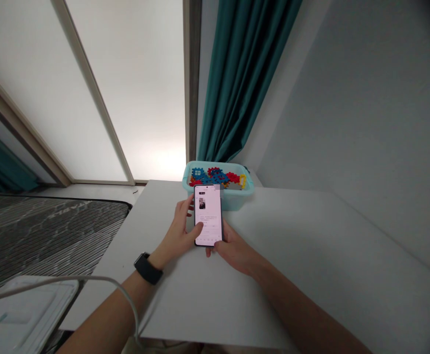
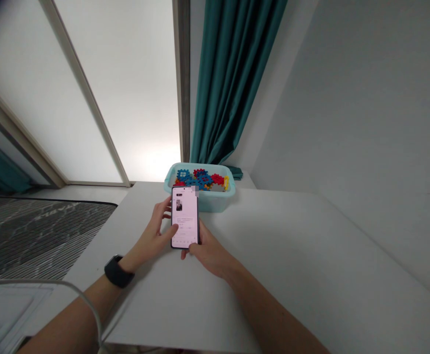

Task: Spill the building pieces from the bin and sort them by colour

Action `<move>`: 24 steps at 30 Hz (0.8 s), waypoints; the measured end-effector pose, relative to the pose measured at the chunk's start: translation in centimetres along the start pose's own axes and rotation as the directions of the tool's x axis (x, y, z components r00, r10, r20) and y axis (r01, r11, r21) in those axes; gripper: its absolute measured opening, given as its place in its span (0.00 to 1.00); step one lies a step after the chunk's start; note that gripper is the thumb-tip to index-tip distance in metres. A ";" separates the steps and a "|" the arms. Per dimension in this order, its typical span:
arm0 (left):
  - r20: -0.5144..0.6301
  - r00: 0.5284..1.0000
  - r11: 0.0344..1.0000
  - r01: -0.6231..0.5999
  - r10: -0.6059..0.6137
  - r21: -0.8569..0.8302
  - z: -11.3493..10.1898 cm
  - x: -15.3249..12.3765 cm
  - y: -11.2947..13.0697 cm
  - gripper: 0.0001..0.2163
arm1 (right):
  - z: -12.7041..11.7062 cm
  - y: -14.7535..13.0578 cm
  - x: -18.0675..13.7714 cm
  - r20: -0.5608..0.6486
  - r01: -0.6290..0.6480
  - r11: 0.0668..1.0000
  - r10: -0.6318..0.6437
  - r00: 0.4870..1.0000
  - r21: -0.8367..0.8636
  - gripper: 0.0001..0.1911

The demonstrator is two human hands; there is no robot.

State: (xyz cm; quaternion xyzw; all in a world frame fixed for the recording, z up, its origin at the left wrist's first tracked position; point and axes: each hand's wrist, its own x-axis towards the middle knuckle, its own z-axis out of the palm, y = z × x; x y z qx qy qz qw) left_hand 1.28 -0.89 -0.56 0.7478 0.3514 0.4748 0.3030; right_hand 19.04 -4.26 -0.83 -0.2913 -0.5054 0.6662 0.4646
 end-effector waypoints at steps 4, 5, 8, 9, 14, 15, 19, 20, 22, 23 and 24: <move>-0.010 1.000 0.999 -0.001 0.000 -0.040 -0.4 0.0 -0.1 0.31 | -0.2 0.3 0.0 0.004 0.007 1.000 -0.007 1.000 -0.007 0.46; -0.011 1.000 0.999 -0.001 0.000 -0.048 -0.5 0.1 0.0 0.30 | -0.2 0.4 0.1 0.003 0.006 1.000 -0.006 1.000 -0.007 0.46; -0.005 1.000 0.998 0.003 -0.003 -0.070 -0.5 0.1 0.0 0.30 | -0.3 0.6 0.1 0.005 0.003 1.000 -0.003 1.000 0.000 0.47; -0.003 1.000 0.997 0.004 -0.004 -0.075 -0.5 0.1 0.0 0.30 | -0.3 0.6 0.1 0.004 0.004 1.000 -0.004 1.000 0.001 0.47; -0.004 1.000 0.995 0.006 -0.006 -0.096 -0.5 0.1 -0.1 0.30 | -0.1 0.4 0.1 0.007 0.010 1.000 -0.010 1.000 -0.002 0.46; -0.004 1.000 0.995 0.006 -0.006 -0.100 -0.5 0.1 -0.1 0.30 | -0.1 0.3 0.1 0.007 0.011 1.000 -0.011 1.000 -0.003 0.45; -0.008 1.000 0.994 0.007 -0.007 -0.112 -0.6 0.1 -0.3 0.30 | 0.0 0.1 0.0 -0.006 0.000 1.000 0.000 1.000 0.000 0.40; -0.007 1.000 0.993 0.006 -0.007 -0.114 -0.6 0.1 -0.3 0.30 | 0.0 0.0 0.0 -0.008 -0.008 1.000 0.008 1.000 0.018 0.38; -0.006 1.000 0.993 0.002 -0.003 -0.117 -0.6 0.1 -0.4 0.30 | -0.1 -0.1 -0.1 -0.002 -0.029 0.997 0.029 1.000 0.066 0.36; -0.006 1.000 0.993 0.000 0.000 -0.117 -0.6 0.1 -0.4 0.30 | -0.1 -0.1 -0.2 0.003 -0.039 0.995 0.038 0.999 0.090 0.36; -0.007 1.000 0.993 -0.003 0.002 -0.118 -0.6 0.1 -0.5 0.30 | -0.2 -0.1 -0.2 0.006 -0.044 0.993 0.043 0.999 0.112 0.36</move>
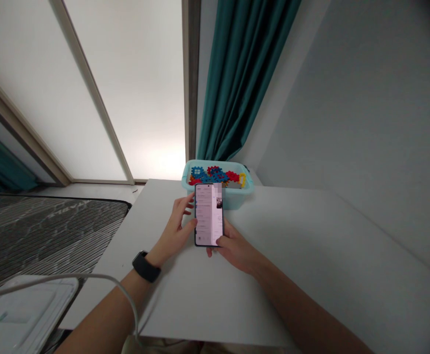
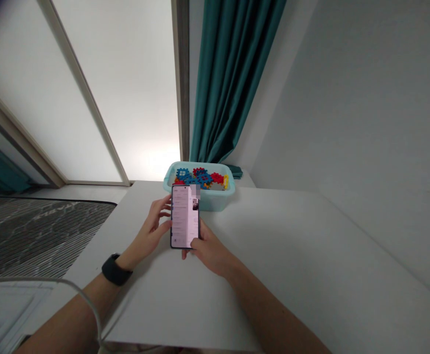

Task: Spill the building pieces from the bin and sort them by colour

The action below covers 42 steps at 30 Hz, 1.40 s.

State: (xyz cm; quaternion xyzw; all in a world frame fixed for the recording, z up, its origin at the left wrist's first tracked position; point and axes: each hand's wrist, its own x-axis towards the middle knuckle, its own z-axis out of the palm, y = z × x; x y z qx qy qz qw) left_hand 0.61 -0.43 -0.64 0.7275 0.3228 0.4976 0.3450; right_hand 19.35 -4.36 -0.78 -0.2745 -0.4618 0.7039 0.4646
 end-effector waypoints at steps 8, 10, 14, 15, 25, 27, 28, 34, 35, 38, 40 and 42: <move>-0.016 1.000 1.000 0.013 -0.014 -0.024 0.0 0.1 -0.1 0.28 | -0.5 0.4 0.1 -0.034 0.005 0.997 -0.002 0.999 0.082 0.33; -0.025 1.000 1.000 0.015 -0.015 -0.022 0.0 0.1 -0.1 0.27 | -0.5 0.5 0.1 -0.041 0.005 0.997 -0.002 0.999 0.077 0.32; -0.081 0.996 0.999 0.032 -0.034 -0.024 0.2 0.3 -0.3 0.23 | -0.5 0.9 0.1 -0.045 0.018 0.996 -0.014 0.999 0.085 0.32; -0.100 0.994 0.999 0.041 -0.043 -0.028 0.3 0.4 -0.4 0.22 | -0.5 1.0 0.1 -0.045 0.019 0.996 -0.015 0.999 0.087 0.32; -0.180 0.978 0.993 0.091 -0.102 -0.070 0.6 0.7 -0.4 0.17 | -0.4 1.4 0.0 -0.053 0.009 0.997 -0.004 0.999 0.083 0.34; -0.187 0.977 0.993 0.094 -0.106 -0.074 0.7 0.7 -0.3 0.16 | -0.4 1.2 0.0 -0.052 0.005 0.998 -0.002 0.999 0.070 0.34; -0.193 0.975 0.993 0.096 -0.108 -0.072 0.7 0.8 -0.3 0.16 | -0.3 1.2 0.0 -0.052 0.003 0.998 0.000 0.999 0.061 0.34; -0.162 0.981 0.993 0.096 -0.106 -0.069 0.5 0.6 -0.3 0.17 | 0.2 0.9 -0.1 -0.079 -0.001 1.000 0.000 0.997 -0.005 0.40; -0.131 0.987 0.994 0.090 -0.097 -0.060 0.3 0.5 -0.3 0.19 | 0.3 0.7 -0.1 -0.093 0.002 1.000 -0.004 0.996 -0.015 0.41; 0.022 0.998 0.998 0.059 -0.059 0.002 -0.2 0.3 0.0 0.27 | 0.4 0.3 -0.1 -0.130 0.018 1.000 -0.017 0.991 0.004 0.42; 0.139 0.990 0.998 0.031 -0.039 0.057 -0.6 0.2 0.2 0.33 | 0.3 -0.1 -0.1 -0.141 0.031 0.999 -0.025 0.990 0.041 0.39; 0.217 0.976 0.995 0.007 -0.030 0.104 -0.7 0.2 0.3 0.39 | 0.2 -0.3 -0.1 -0.148 0.039 0.997 -0.028 0.989 0.071 0.35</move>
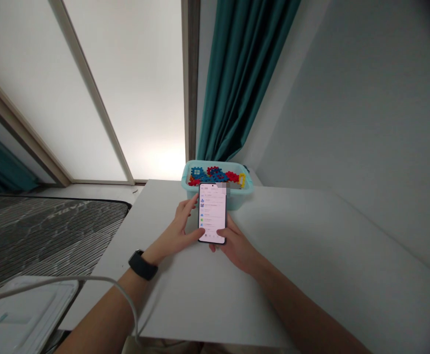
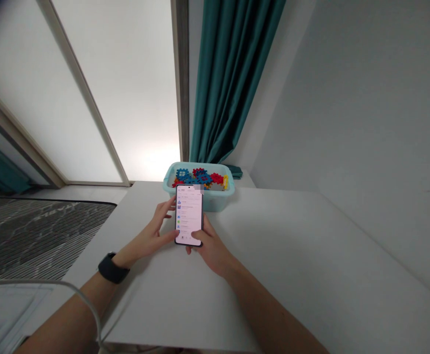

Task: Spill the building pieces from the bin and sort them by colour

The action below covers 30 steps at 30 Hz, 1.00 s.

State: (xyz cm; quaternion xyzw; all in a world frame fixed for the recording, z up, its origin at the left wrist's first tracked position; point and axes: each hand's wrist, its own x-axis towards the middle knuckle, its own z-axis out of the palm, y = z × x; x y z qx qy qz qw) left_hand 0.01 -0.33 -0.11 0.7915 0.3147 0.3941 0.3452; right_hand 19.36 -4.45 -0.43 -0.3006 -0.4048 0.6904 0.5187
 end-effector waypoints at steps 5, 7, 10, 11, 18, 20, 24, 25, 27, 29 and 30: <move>0.038 0.999 0.996 -0.008 0.005 0.086 0.8 -0.1 0.1 0.52 | -0.2 -0.1 0.1 0.005 -0.003 0.998 0.003 1.000 0.064 0.32; 0.018 1.000 0.992 -0.023 0.021 0.122 1.4 -0.1 0.2 0.57 | -0.1 0.0 0.1 0.006 -0.001 0.997 0.000 1.000 0.076 0.33; -0.015 0.999 0.987 -0.033 0.036 0.160 1.9 -0.2 0.4 0.57 | -0.1 0.1 0.0 0.013 0.005 0.997 -0.006 1.000 0.076 0.34; -0.019 0.999 0.987 -0.034 0.038 0.155 1.9 -0.2 0.4 0.55 | -0.1 0.1 0.0 0.013 0.005 0.997 -0.006 1.000 0.074 0.34; -0.145 0.989 0.998 0.017 -0.026 -0.064 1.4 -0.4 0.5 0.30 | 0.1 0.0 0.3 0.004 -0.039 0.994 0.038 0.999 0.107 0.24; -0.188 0.981 0.991 0.030 -0.054 -0.128 1.4 -0.3 0.7 0.27 | 0.2 0.1 0.3 0.020 -0.064 0.991 0.062 0.998 0.121 0.26; -0.225 0.969 0.971 0.052 -0.106 -0.232 1.4 -0.1 1.1 0.23 | 0.3 0.0 0.3 0.028 -0.098 0.984 0.095 0.995 0.149 0.25; -0.230 0.966 0.967 0.058 -0.118 -0.249 1.4 -0.1 1.2 0.22 | 0.3 0.0 0.3 0.029 -0.108 0.982 0.105 0.994 0.156 0.24; -0.238 0.962 0.961 0.067 -0.134 -0.270 1.4 -0.1 1.4 0.21 | 0.1 -0.1 0.4 0.033 -0.125 0.978 0.121 0.992 0.168 0.23; -0.247 0.959 0.959 0.067 -0.137 -0.274 1.4 -0.1 1.5 0.20 | -0.1 -0.1 0.4 0.041 -0.135 0.975 0.130 0.991 0.175 0.23; -0.253 0.958 0.961 0.062 -0.133 -0.270 1.4 -0.1 1.5 0.20 | -0.2 -0.1 0.5 0.048 -0.136 0.975 0.130 0.990 0.177 0.23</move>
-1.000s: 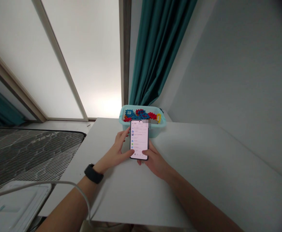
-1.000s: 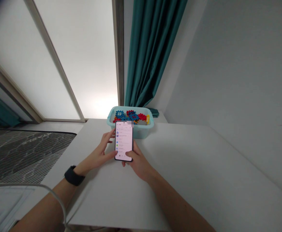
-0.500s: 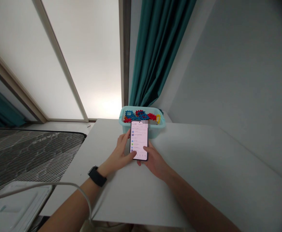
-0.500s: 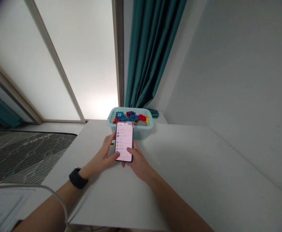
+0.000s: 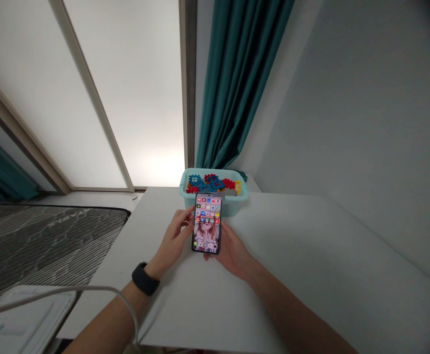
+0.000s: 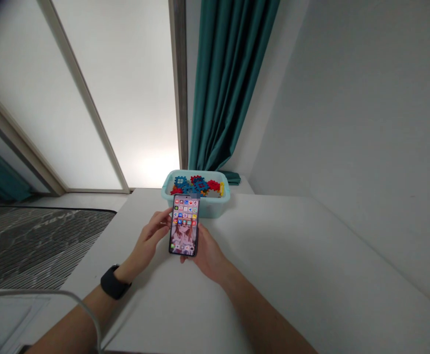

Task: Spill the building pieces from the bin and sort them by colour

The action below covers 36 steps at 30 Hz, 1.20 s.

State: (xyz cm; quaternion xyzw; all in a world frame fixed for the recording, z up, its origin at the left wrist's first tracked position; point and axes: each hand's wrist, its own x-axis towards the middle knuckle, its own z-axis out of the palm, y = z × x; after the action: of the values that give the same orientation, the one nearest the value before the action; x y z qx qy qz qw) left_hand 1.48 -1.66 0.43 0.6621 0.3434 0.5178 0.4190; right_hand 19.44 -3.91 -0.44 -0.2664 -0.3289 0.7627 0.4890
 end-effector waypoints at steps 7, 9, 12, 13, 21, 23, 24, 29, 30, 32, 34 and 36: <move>-0.004 0.998 0.997 -0.059 0.060 0.048 0.1 0.0 -0.3 0.19 | -0.4 -0.1 0.3 0.045 -0.015 1.000 0.015 0.999 0.008 0.23; -0.009 0.997 0.994 -0.079 0.080 0.072 0.3 0.0 -0.6 0.20 | -0.3 -0.1 0.2 0.047 -0.021 1.000 0.020 0.999 0.008 0.23; -0.013 0.993 0.986 -0.112 0.115 0.125 0.5 0.1 -0.8 0.22 | -0.1 -0.2 0.2 0.025 -0.020 1.000 0.020 0.999 -0.003 0.22; -0.009 0.992 0.981 -0.120 0.123 0.150 0.6 0.1 -0.8 0.23 | -0.1 -0.2 0.2 0.016 -0.017 1.000 0.017 1.000 -0.010 0.22; 0.221 0.973 0.948 -0.135 0.070 0.290 0.1 -0.2 -0.5 0.41 | -0.2 -0.1 0.1 -0.019 -0.001 1.000 0.001 1.000 -0.012 0.23; 0.227 0.972 0.948 -0.125 0.058 0.293 0.2 -0.3 -0.7 0.43 | -0.2 -0.1 0.1 -0.026 0.005 1.000 -0.005 1.000 -0.011 0.23; 0.217 0.975 0.949 -0.119 0.056 0.291 0.2 -0.3 -0.7 0.43 | -0.2 -0.1 0.1 -0.031 0.008 1.000 -0.009 0.999 -0.016 0.23; 0.024 0.999 0.975 -0.052 0.048 0.214 0.3 0.0 -0.5 0.24 | -0.1 0.2 0.2 -0.057 0.026 0.997 -0.030 0.998 -0.066 0.25; -0.024 0.999 0.981 -0.037 0.042 0.191 0.3 0.1 -0.4 0.20 | 0.0 0.3 0.1 -0.054 0.033 0.997 -0.037 0.998 -0.076 0.25; -0.096 0.995 0.990 -0.010 0.024 0.143 0.2 0.2 -0.4 0.15 | 0.1 0.6 -0.1 -0.052 0.055 0.991 -0.061 0.997 -0.120 0.26; -0.130 0.992 0.995 0.014 -0.001 0.095 0.3 0.3 -0.5 0.12 | 0.2 0.9 -0.3 -0.062 0.082 0.976 -0.097 0.993 -0.203 0.26; -0.157 0.987 0.998 0.029 -0.019 0.062 0.3 0.4 -0.6 0.11 | 0.3 1.1 -0.4 -0.068 0.099 0.955 -0.122 0.990 -0.279 0.26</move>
State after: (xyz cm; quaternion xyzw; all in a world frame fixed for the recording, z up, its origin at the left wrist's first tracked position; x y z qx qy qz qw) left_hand 1.90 -1.08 -0.02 0.6284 0.3997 0.5516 0.3757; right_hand 18.74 -4.67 -1.06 -0.3448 -0.4251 0.6691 0.5027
